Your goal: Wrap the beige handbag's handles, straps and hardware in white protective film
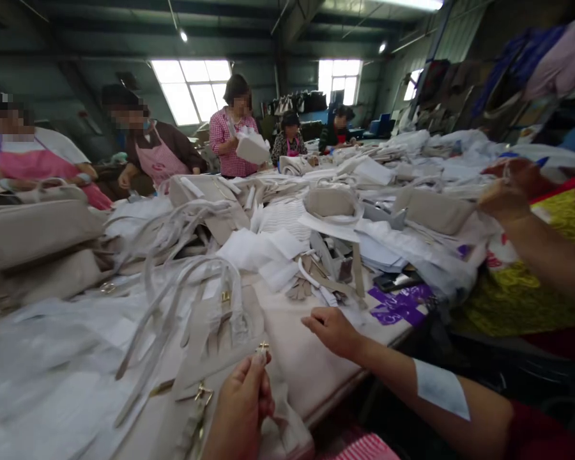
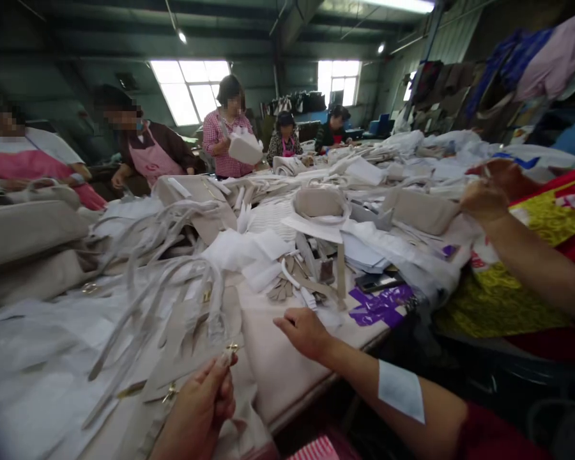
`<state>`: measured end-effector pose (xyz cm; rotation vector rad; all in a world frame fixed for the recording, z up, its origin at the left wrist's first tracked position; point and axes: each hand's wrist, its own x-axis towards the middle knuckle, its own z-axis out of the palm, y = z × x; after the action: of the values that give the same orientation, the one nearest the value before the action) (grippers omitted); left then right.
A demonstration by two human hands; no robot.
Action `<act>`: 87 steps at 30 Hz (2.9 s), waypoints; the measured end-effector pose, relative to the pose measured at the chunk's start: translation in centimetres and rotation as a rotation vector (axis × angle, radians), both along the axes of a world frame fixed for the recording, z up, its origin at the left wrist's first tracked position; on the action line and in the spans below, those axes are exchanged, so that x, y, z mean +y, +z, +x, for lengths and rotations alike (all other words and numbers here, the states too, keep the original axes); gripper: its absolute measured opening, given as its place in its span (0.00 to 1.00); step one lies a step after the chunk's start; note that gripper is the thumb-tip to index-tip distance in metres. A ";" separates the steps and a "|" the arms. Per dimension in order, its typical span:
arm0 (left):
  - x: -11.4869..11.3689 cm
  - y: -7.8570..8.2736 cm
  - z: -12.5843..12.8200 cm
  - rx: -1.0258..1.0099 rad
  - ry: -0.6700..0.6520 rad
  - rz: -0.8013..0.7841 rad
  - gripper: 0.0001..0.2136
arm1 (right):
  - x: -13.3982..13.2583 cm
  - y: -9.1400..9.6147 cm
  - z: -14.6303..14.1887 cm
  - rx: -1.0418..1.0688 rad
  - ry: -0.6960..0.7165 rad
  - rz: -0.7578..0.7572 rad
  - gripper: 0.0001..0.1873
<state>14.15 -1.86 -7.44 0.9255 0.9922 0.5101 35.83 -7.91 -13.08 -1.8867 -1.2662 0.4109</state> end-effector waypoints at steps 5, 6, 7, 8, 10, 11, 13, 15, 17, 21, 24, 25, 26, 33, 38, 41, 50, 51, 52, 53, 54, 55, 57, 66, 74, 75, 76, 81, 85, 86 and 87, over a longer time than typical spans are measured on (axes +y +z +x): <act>0.4 -0.1 0.4 0.011 -0.003 0.000 0.22 | 1.2 0.4 2.8 -0.295 -0.023 -0.015 0.18; 0.4 -0.1 0.4 0.009 -0.003 -0.004 0.22 | 1.8 0.4 2.9 -0.315 -0.003 -0.009 0.13; 0.4 -0.1 0.4 0.007 -0.001 -0.010 0.22 | 2.6 0.4 2.9 -0.334 0.023 -0.012 0.09; 0.4 -0.1 0.3 0.006 0.001 -0.016 0.23 | 3.5 0.4 2.8 -0.356 0.050 -0.024 0.07; 0.3 0.0 0.2 0.006 0.010 -0.023 0.23 | 5.6 0.5 2.6 -0.415 0.088 -0.065 0.10; 0.2 0.1 0.2 0.005 0.016 -0.024 0.23 | 6.8 0.4 2.6 -0.448 0.098 -0.087 0.11; 0.1 0.1 0.0 -0.001 0.024 -0.023 0.23 | 9.1 0.3 2.7 -0.495 0.105 -0.118 0.13; 0.0 0.1 -0.1 -0.007 0.029 -0.014 0.23 | 11.2 0.1 3.0 -0.509 0.110 -0.127 0.18; -0.2 0.1 -0.2 -0.009 0.033 -0.005 0.24 | 12.7 -0.1 3.5 -0.512 0.131 -0.133 0.24; -0.3 -0.1 -0.3 -0.036 0.052 -0.011 0.23 | 14.3 0.5 4.5 -0.442 0.185 -0.105 0.12; -0.2 -0.2 -0.4 -0.072 0.049 0.008 0.22 | 14.3 2.4 5.0 -0.341 0.136 -0.002 0.08; -0.1 -0.2 -0.5 -0.078 0.050 0.030 0.23 | 14.0 3.1 4.9 -0.297 0.108 0.046 0.09; 0.0 -0.1 -0.5 -0.082 0.055 0.066 0.23 | 13.5 3.8 4.6 -0.245 0.083 0.090 0.11; 0.7 0.6 -0.5 0.115 0.097 0.716 0.12 | 5.8 4.6 -2.8 0.678 0.313 0.119 0.11; 0.7 0.9 0.3 0.271 0.115 0.921 0.12 | 2.6 5.1 -6.8 1.231 0.384 0.231 0.27; 0.7 1.3 0.8 0.237 0.136 0.928 0.21 | 2.8 5.8 -7.3 1.281 0.303 0.349 0.23; 0.6 2.1 0.6 0.161 0.145 0.637 0.17 | 2.0 6.6 -6.7 1.185 0.338 0.251 0.14; 0.4 2.3 0.7 0.175 0.119 0.673 0.14 | 2.1 6.9 -6.3 1.085 0.346 0.192 0.14; 0.2 2.5 0.7 0.191 0.105 0.716 0.13 | 2.2 7.2 -5.8 0.973 0.340 0.140 0.14; 0.0 2.7 0.8 0.201 0.104 0.763 0.11 | 2.4 7.6 -5.3 0.862 0.330 0.107 0.14; -0.1 2.9 0.8 0.195 0.102 0.799 0.11 | 2.4 8.0 -4.9 0.769 0.321 0.099 0.14; -0.1 3.1 0.8 0.158 0.086 0.800 0.11 | 2.5 8.3 -4.5 0.706 0.320 0.113 0.15; 0.1 3.2 0.7 -0.026 0.022 0.661 0.16 | 2.3 8.8 -4.1 0.678 0.337 0.181 0.16; 0.6 3.2 0.8 -0.025 -0.188 0.662 0.17 | 1.3 7.7 -5.8 0.717 0.313 0.247 0.17; 0.0 2.8 0.7 -0.023 -0.106 0.551 0.22 | 0.8 8.7 -4.8 0.571 0.584 0.137 0.10; 0.1 2.6 0.7 -0.062 -0.084 0.491 0.22 | 0.7 8.9 -4.4 0.636 0.671 0.124 0.17; 0.2 2.4 0.7 -0.097 -0.074 0.448 0.22 | 0.7 9.1 -4.0 0.678 0.732 0.125 0.24; 0.2 2.0 0.6 -0.075 -0.115 0.515 0.21 | 1.2 9.5 -2.7 0.235 0.737 0.227 0.29; 0.1 2.1 0.6 0.071 -0.106 0.706 0.20 | 1.9 10.3 -2.3 -0.177 0.820 0.293 0.11; 0.0 2.1 0.7 0.112 -0.092 0.774 0.20 | 2.0 10.6 -2.3 -0.217 0.824 0.308 0.10; -0.1 2.1 0.7 0.148 -0.077 0.836 0.20 | 2.0 10.7 -2.3 -0.242 0.821 0.321 0.10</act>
<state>14.88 -1.91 -5.38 1.7589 0.8670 0.8225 33.51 -5.88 -2.35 -1.1066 -2.1154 0.3649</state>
